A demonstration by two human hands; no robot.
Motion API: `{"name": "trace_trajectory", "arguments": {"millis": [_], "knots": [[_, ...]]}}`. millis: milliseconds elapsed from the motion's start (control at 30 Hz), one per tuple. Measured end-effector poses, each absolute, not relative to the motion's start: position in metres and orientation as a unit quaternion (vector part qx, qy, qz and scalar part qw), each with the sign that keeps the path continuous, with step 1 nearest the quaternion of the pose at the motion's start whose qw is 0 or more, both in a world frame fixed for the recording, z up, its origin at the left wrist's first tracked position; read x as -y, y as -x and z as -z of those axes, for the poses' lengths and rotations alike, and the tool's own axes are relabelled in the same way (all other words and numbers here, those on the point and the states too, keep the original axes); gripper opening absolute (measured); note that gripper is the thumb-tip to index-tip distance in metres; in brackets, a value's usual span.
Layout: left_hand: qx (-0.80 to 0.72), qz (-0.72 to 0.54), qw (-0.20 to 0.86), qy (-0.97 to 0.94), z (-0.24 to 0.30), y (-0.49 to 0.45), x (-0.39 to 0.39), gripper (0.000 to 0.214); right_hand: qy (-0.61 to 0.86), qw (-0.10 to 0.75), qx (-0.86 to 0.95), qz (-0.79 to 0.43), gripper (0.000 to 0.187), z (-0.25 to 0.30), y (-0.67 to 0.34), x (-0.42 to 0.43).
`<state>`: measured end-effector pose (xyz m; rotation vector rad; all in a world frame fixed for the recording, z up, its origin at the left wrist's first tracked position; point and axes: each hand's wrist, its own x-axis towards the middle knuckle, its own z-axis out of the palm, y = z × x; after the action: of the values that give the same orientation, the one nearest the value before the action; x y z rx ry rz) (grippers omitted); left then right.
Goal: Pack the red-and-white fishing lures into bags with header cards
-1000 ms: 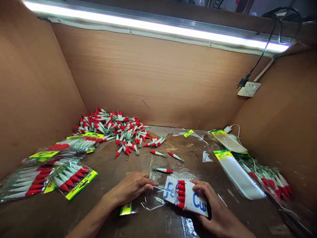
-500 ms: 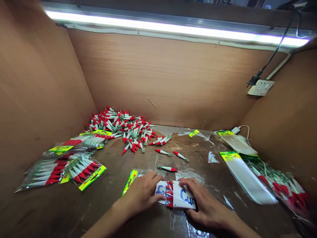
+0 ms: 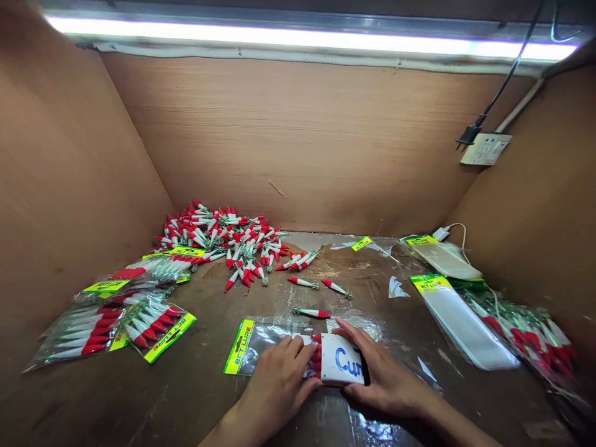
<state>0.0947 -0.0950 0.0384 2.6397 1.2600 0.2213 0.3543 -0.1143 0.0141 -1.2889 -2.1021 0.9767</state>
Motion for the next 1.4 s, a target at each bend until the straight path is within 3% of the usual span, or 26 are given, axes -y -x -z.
{"name": "trace_trajectory", "arguments": {"millis": [233,400,567,733,867,1400], "knots": [[-0.372,-0.090,0.112,-0.917,-0.040,-0.092,0.092,0.037,0.476,0.248,0.766,-0.354,0.106,-0.014,-0.354,0.115],[-0.382,-0.074,0.082,-0.917,-0.035,-0.094,0.091,0.014,0.473,0.250,0.773,-0.341,0.108,-0.010,-0.354,0.115],[-0.406,-0.088,0.084,-0.906,-0.031,-0.095,0.093,0.009,0.466,0.254,0.772,-0.351,0.107,-0.012,-0.354,0.115],[-0.435,-0.132,0.143,-0.879,-0.027,-0.093,0.086,0.027,0.468,0.255,0.765,-0.362,0.107,-0.015,-0.354,0.116],[-0.437,-0.168,0.174,-0.866,-0.021,-0.090,0.081,0.004,0.471,0.257,0.764,-0.357,0.106,-0.013,-0.353,0.117],[-0.363,-0.210,0.087,-0.904,-0.017,-0.096,0.100,0.015,0.453,0.217,0.831,-0.240,0.103,-0.018,-0.337,0.122]]}}
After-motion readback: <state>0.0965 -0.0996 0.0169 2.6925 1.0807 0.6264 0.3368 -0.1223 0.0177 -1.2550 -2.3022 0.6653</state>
